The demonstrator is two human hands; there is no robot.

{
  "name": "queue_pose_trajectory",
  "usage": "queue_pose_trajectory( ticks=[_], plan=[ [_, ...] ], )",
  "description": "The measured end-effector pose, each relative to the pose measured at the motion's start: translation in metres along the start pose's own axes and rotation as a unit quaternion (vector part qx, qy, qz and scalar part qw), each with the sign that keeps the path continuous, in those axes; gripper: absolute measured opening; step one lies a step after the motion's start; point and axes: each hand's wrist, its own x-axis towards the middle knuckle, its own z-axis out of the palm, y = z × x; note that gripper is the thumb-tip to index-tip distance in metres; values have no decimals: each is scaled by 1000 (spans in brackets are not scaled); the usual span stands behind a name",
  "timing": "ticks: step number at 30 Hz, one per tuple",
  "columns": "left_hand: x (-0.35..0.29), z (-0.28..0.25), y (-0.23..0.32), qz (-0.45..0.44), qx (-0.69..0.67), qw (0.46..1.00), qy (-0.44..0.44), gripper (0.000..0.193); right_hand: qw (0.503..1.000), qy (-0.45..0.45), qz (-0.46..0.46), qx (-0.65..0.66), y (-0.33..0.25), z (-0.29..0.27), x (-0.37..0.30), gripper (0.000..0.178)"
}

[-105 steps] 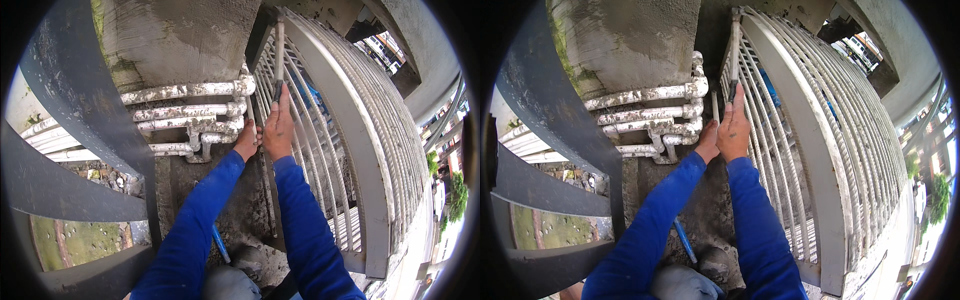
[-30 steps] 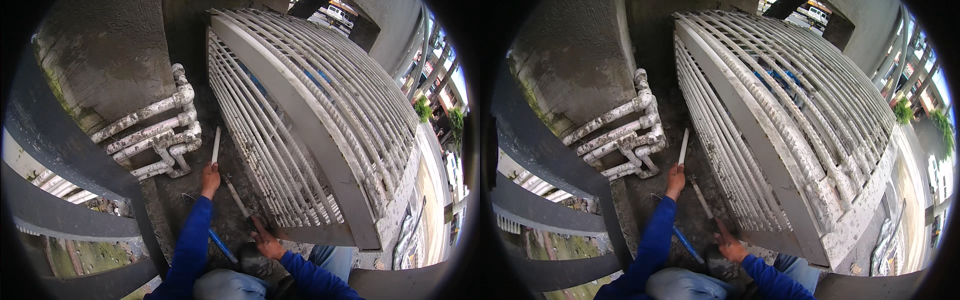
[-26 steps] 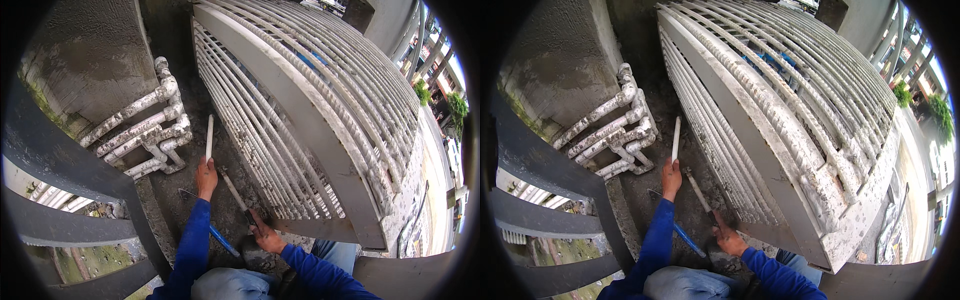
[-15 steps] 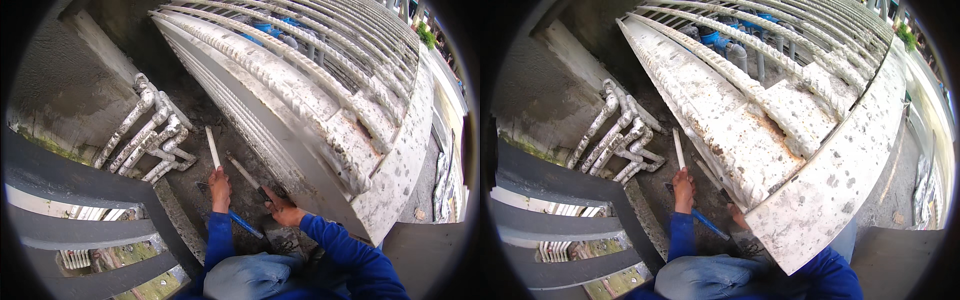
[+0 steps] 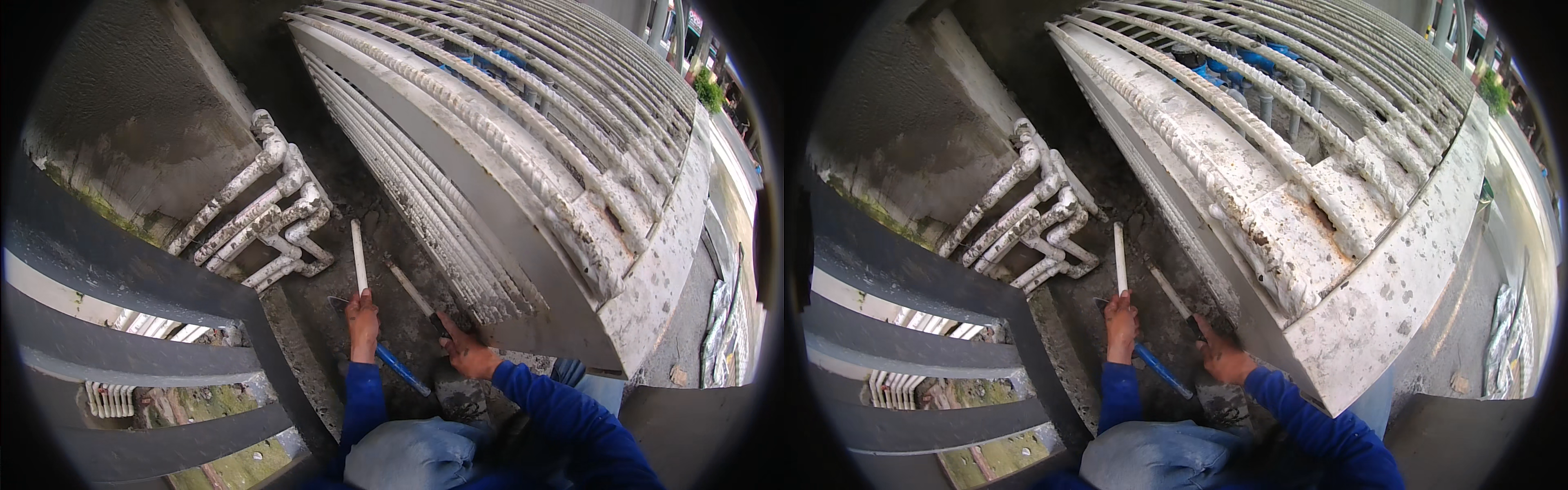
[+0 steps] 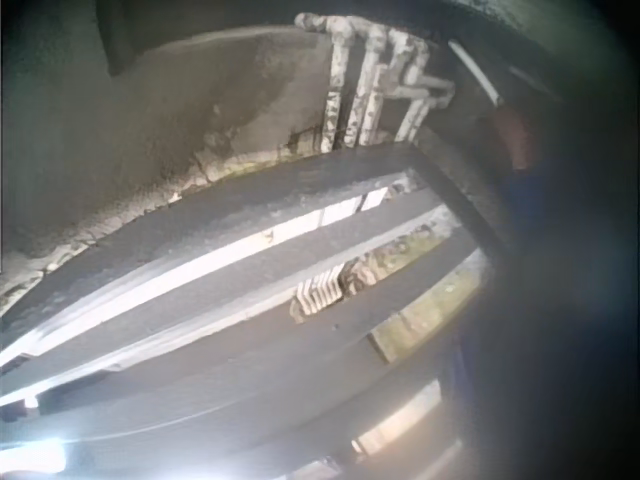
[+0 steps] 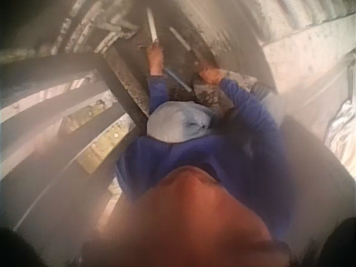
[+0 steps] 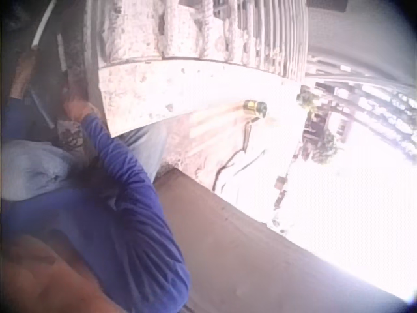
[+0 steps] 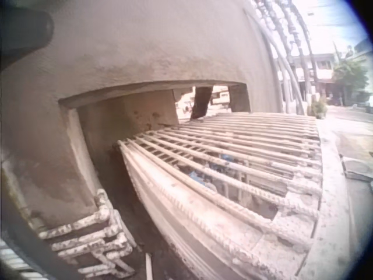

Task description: The person uses a hammer and chisel to chip away at a concrete structure beneath a metal grate. They repeatedly strike the chisel to break off small pieces of concrete, then use a scraper to clear debris from the area.

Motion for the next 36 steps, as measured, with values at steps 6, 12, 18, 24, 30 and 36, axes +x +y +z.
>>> queue_pose_trajectory(
  ticks=[6,12,18,24,30,36],
  plan=[
    [112,0,58,141,70,988,4,34,999,-24,-18,45,-16,10,6,64],
    [78,-31,33,-49,-18,991,-125,33,996,14,68,60,-35,14,8,61],
    [71,-17,15,82,-69,985,-132,34,985,148,38,86,-57,35,36,61],
    [178,11,44,208,-80,975,-18,50,969,197,-56,135,-139,24,123,64],
    [183,19,94,36,-210,971,-106,56,954,245,-101,143,-181,-10,179,63],
    [178,27,102,69,-163,980,-91,46,943,261,-185,88,-214,-36,202,59]
  ],
)
